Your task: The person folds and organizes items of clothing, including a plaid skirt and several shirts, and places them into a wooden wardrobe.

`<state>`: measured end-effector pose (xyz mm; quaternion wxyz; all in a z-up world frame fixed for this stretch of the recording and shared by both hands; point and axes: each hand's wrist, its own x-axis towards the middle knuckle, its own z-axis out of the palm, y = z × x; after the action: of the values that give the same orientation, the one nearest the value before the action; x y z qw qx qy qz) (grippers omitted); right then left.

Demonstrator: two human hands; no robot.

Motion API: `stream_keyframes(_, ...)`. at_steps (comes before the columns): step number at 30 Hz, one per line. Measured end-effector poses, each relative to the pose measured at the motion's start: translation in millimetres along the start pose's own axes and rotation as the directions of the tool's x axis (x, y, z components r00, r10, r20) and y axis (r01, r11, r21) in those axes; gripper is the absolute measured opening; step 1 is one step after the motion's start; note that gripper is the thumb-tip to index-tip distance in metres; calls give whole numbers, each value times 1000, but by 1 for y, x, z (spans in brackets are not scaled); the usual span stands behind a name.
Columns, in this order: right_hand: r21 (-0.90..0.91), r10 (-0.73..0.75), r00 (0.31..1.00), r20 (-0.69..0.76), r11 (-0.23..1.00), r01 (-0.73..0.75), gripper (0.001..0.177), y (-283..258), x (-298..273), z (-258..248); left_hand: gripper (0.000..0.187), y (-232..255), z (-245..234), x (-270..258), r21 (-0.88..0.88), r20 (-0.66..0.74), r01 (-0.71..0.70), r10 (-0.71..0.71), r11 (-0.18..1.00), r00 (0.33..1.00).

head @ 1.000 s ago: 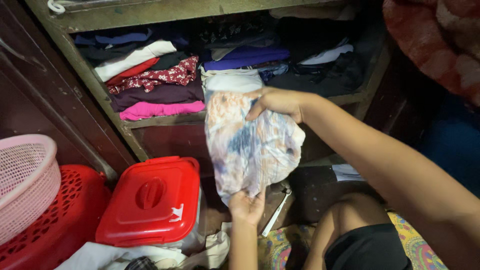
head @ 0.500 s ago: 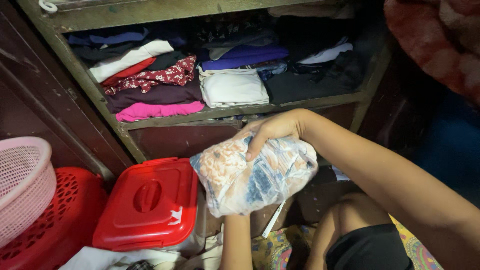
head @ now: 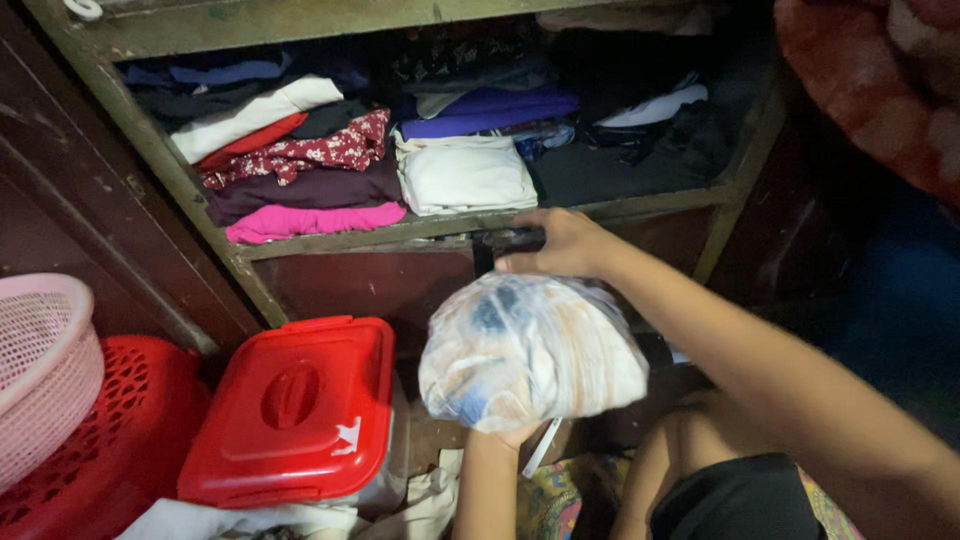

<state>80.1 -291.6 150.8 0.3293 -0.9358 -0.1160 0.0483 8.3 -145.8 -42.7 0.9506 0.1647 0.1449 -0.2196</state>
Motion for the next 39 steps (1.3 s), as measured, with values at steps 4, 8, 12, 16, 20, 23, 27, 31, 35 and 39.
stream_keyframes(4, 684, 166, 961, 221, 676, -274, 84, 28, -22, 13, 81, 20, 21, -4, 42, 38, -34, 32, 999, 999)
stream_keyframes(8, 870, 82, 876, 475, 103, -481, 62, 56, -41, 32, 83, 47, 60, 0, 142, 83, -52, 40, 989, 996)
stream_keyframes(12, 923, -99, 919, 381, 99, -372, 44, 66, -10, 22, 84, 80, 103, 2, 275, 78, -70, 50, 959, 996)
stream_keyframes(16, 943, -41, 952, 302, 161, -292, 38, 62, 33, -8, 86, 125, 141, -8, 403, 46, -112, 103, 908, 994)
stream_keyframes(20, 966, -4, 999, 38, 255, -35, 40, 44, 68, -30, 87, 179, 179, -17, 534, 114, -240, 212, 811, 971)
stream_keyframes(23, 985, -45, 999, -11, 174, 19, 41, 27, 100, -48, 95, 213, 206, -12, 533, 384, -417, 229, 736, 894)
stream_keyframes(27, 991, -127, 989, -71, 104, 84, 41, 14, 149, -59, 88, 221, 230, 29, 530, 787, -825, 477, -197, 392)
stream_keyframes(31, 990, -43, 997, -68, 123, 73, 44, 16, 198, -65, 69, 234, 229, 62, 464, 812, -801, 544, -379, 212)
stream_keyframes(35, 884, 97, 992, -85, 466, 30, 50, 48, 258, -39, 43, 232, 196, 88, 816, 556, -478, 672, -326, 490)
stream_keyframes(39, 587, 348, 810, -473, 810, -6, 72, 75, 273, -6, 49, 240, 170, 83, 853, 483, -427, 762, -299, 432)
